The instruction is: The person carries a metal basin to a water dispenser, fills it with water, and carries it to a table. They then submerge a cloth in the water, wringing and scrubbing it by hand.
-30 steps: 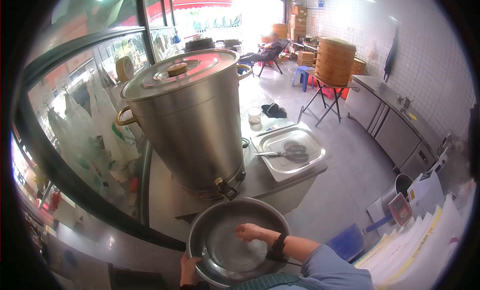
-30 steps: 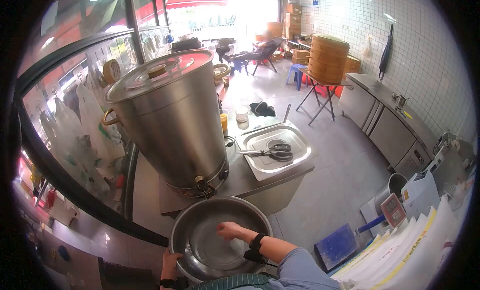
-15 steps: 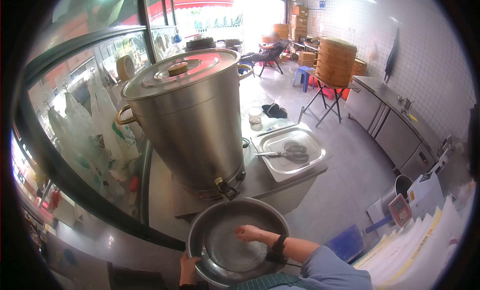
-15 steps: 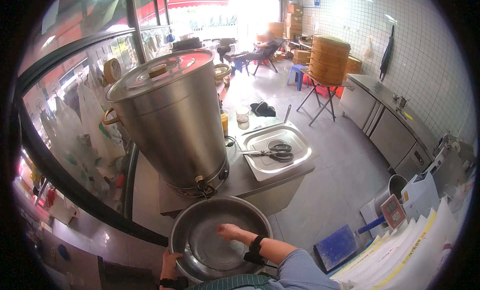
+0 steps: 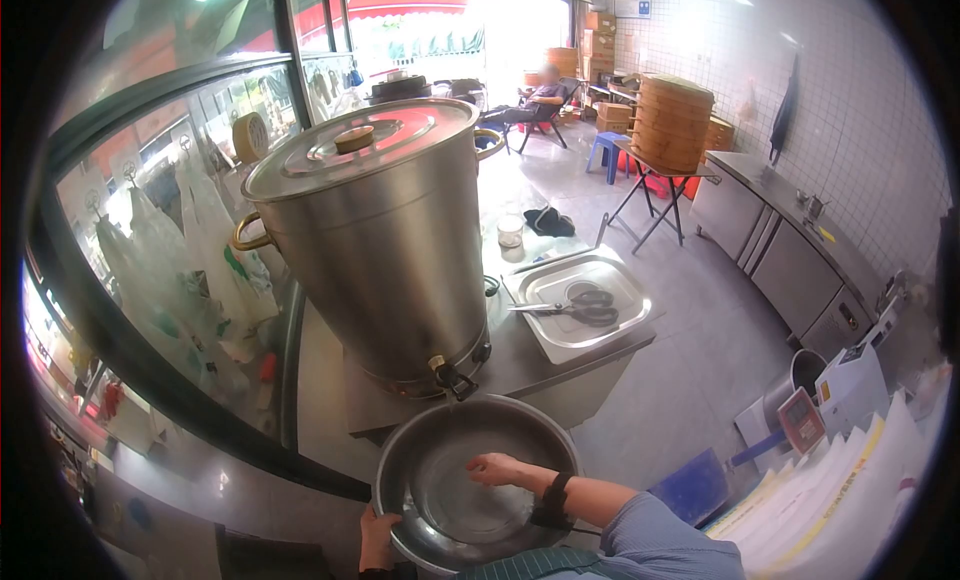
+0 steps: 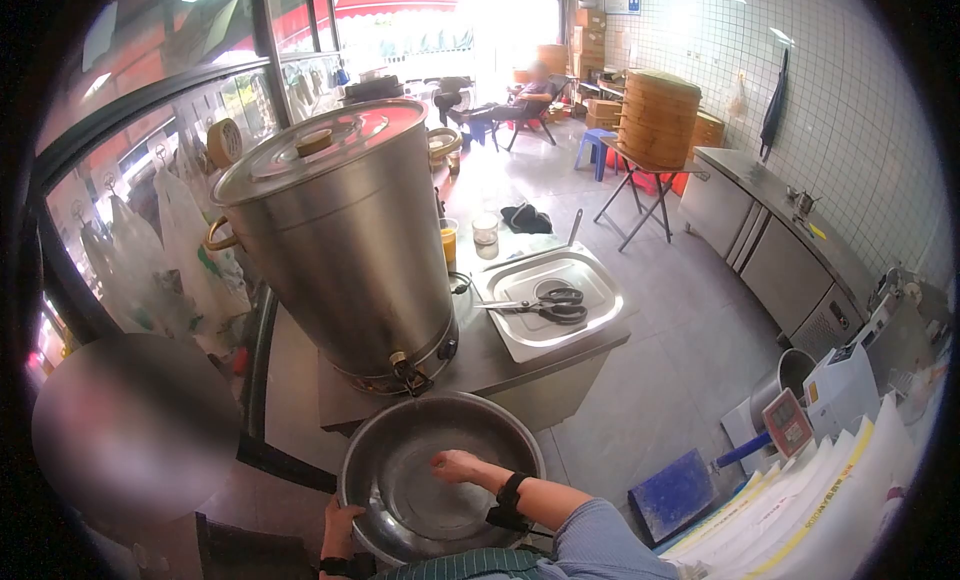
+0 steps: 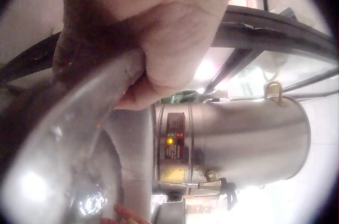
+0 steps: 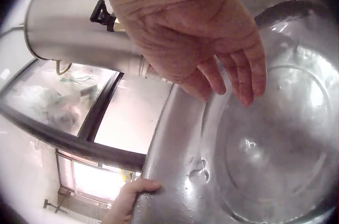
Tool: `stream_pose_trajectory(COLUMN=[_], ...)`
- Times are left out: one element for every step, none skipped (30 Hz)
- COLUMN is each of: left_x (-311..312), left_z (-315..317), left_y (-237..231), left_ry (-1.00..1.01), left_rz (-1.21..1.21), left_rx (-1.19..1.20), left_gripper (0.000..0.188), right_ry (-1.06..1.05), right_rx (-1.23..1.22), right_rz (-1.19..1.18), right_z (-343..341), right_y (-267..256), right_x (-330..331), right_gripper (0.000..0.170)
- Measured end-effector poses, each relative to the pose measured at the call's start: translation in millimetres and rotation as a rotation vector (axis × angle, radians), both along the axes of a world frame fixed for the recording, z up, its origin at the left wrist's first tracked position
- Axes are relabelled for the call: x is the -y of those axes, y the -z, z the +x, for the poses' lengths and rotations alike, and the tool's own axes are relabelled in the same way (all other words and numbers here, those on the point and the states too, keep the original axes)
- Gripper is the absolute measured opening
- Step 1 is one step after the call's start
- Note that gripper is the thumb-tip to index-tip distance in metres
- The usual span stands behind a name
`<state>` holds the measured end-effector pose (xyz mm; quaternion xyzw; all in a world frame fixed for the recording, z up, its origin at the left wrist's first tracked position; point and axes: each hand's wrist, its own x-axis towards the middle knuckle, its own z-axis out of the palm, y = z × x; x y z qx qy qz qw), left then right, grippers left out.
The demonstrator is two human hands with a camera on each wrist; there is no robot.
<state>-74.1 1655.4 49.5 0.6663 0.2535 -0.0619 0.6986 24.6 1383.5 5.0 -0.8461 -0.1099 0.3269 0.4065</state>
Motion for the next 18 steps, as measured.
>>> stream_pose_trajectory(left_x=[-1, 0, 0, 0, 0, 0, -1, -3, -6, -5, -4, -3, -1, -2, -4, -6, -6, -6], left_z=[0, 0, 0, 0, 0, 0, 0, 0, 1, 2, 1, 0, 0, 0, 0, 1, 1, 1], left_y=[1, 2, 2, 2, 2, 2, 1, 5, 13, 11, 10, 7, 4, 4, 6, 8, 9, 9], left_ry=[0.003, 0.003, 0.002, 0.0, 0.0, 0.006, 0.011, 0.011, 0.012, 0.013, 0.014, 0.005, -0.004, -0.004, 0.013, 0.029, 0.029, 0.032], left_rz=[-0.009, -0.009, -0.014, -0.018, -0.018, 0.008, 0.035, 0.036, 0.05, 0.063, 0.064, 0.031, -0.002, -0.001, -0.01, -0.019, -0.019, -0.01], left_rx=[0.013, 0.014, 0.017, 0.021, 0.022, 0.013, 0.004, 0.005, 0.011, 0.018, 0.018, 0.026, 0.034, 0.034, 0.026, 0.018, 0.019, 0.007], left_gripper=[0.047, 0.047, 0.047, 0.047, 0.047, 0.047, 0.047, 0.047, 0.047, 0.048, 0.048, 0.048, 0.049, 0.049, 0.052, 0.056, 0.056, 0.056], right_ry=[0.0, -0.001, -0.004, -0.007, -0.007, -0.009, -0.012, -0.012, -0.013, -0.014, -0.014, -0.008, -0.002, -0.002, -0.006, -0.009, -0.009, -0.009], right_rx=[0.004, 0.005, 0.007, 0.009, 0.01, 0.022, 0.034, 0.035, 0.024, 0.012, 0.013, -0.002, -0.017, -0.017, 0.004, 0.025, 0.026, 0.012], right_rz=[-0.002, -0.002, 0.001, 0.003, 0.003, 0.0, -0.004, -0.003, -0.002, 0.0, 0.0, 0.009, 0.019, 0.019, 0.013, 0.007, 0.007, 0.001], right_z=[0, 0, 1, 1, 0, 0, 0, 0, 0, -1, 0, 0, 0, 0, 0, 0, 0, 0], right_y=[-1, 0, 2, 2, 3, 4, 1, -2, -5, -9, -8, -6, -6, -5, -4, -3, -2, -1], right_x=[0, 0, 0, 0, 0, 0, -1, -1, -1, -1, -1, -1, -1, -1, -1, -1, -1, -2], right_gripper=[0.042, 0.042, 0.042, 0.042, 0.042, 0.042, 0.043, 0.043, 0.043, 0.043, 0.043, 0.043, 0.042, 0.042, 0.042, 0.042, 0.042, 0.042])
